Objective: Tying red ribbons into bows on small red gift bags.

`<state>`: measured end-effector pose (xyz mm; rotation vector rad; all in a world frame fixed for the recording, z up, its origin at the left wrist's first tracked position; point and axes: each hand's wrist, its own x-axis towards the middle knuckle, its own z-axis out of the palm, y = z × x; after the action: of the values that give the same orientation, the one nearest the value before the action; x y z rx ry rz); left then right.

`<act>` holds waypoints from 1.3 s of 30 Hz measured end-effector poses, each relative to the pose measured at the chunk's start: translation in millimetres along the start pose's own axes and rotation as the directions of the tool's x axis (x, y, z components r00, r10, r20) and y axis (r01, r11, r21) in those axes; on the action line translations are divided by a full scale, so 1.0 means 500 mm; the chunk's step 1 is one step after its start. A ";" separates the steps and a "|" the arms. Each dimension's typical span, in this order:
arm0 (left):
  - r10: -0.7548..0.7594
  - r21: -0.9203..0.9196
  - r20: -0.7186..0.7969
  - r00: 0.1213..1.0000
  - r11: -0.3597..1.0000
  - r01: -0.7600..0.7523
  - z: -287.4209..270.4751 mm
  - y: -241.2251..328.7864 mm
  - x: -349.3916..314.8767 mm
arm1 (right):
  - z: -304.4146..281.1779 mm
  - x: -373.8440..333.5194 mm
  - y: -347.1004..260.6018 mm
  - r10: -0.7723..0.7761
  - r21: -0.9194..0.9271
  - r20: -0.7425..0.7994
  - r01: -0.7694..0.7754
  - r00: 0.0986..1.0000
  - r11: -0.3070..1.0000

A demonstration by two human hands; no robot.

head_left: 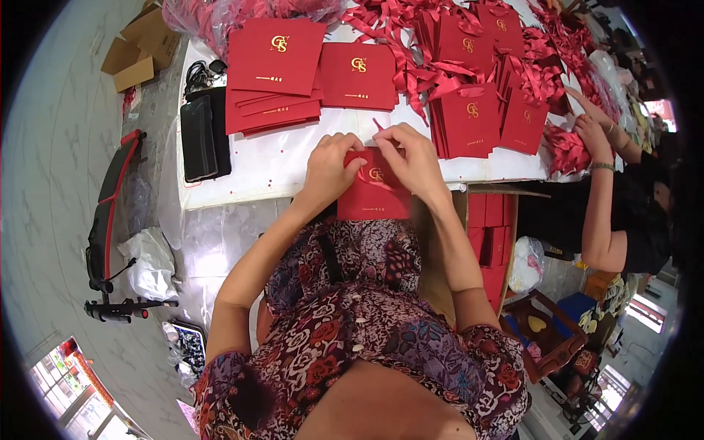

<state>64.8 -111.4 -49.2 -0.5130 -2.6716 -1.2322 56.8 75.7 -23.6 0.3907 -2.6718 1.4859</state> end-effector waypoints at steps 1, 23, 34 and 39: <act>0.045 0.016 -0.004 0.999 0.999 -0.045 -0.002 0.009 0.000 | -0.006 0.011 0.010 0.001 -0.001 -0.003 -0.001 1.000 1.000; -0.066 0.038 0.010 0.998 0.997 0.066 -0.008 -0.037 0.003 | 0.038 0.083 0.101 0.084 0.018 -0.088 -0.082 0.993 0.996; -0.161 0.224 -0.049 0.986 0.960 0.168 0.052 -0.063 0.046 | 0.070 0.068 0.093 0.012 -0.263 -0.014 -0.015 1.000 0.965; -0.203 0.030 -0.069 0.977 0.978 0.206 0.061 -0.054 0.049 | 0.061 0.045 0.104 0.201 0.182 0.059 -0.209 0.978 0.961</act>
<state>32.3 -98.6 -81.1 -0.1919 -2.7405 -1.2243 24.5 72.1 -78.9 0.1569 -2.6814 1.8140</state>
